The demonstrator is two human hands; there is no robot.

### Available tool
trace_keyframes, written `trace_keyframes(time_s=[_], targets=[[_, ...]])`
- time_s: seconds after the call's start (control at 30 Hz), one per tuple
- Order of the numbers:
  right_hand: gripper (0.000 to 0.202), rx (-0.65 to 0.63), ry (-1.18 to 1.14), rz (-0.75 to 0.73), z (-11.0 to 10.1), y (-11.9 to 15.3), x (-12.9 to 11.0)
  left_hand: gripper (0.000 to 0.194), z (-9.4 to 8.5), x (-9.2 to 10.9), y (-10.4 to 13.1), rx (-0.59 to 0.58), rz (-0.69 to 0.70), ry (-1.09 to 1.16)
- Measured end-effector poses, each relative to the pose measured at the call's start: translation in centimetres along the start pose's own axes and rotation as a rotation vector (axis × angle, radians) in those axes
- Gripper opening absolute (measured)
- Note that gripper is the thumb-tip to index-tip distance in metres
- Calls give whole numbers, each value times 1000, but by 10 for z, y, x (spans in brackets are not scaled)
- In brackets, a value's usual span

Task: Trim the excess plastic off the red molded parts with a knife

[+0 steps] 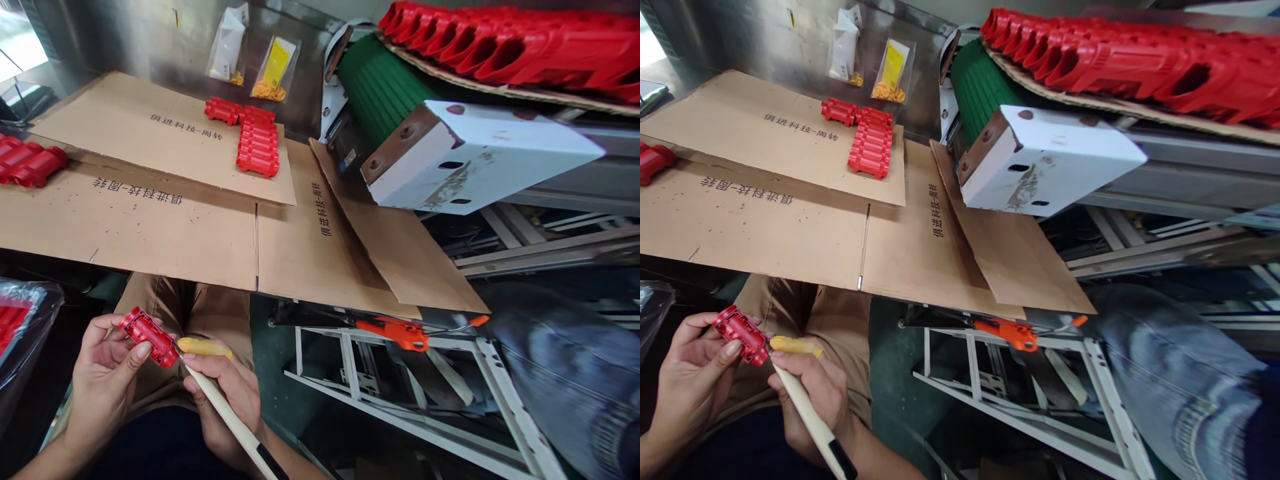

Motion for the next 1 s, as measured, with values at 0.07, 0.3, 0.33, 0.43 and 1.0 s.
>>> trace_keyframes(time_s=[0.07, 0.3, 0.33, 0.43, 1.0], targets=[[21, -7, 1, 9, 0, 1, 0, 36, -2, -1, 1, 9, -2, 9], [18, -3, -66, 81, 1, 4, 7, 39, -3, -4, 0, 13, -6, 17], [18, -14, -85, 92, 0, 3, 9, 40, -2, -4, 0, 11, -11, 7], [16, -97, -59, 38, -5, -4, 12, 41, -3, -5, -1, 8, -28, -29], [21, -74, -500, 381, -4, -10, 43, 42, -7, -3, 6, -100, 3, -197]])
Point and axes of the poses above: each hand's wrist, its own y-axis away from the middle knuckle, its own z-axis out of the palm, x = y × z, the point moved 5 cm from there along -y, towards the middle knuckle, and after that the axes turned 6 degrees about -x, right-handed, at the moved point
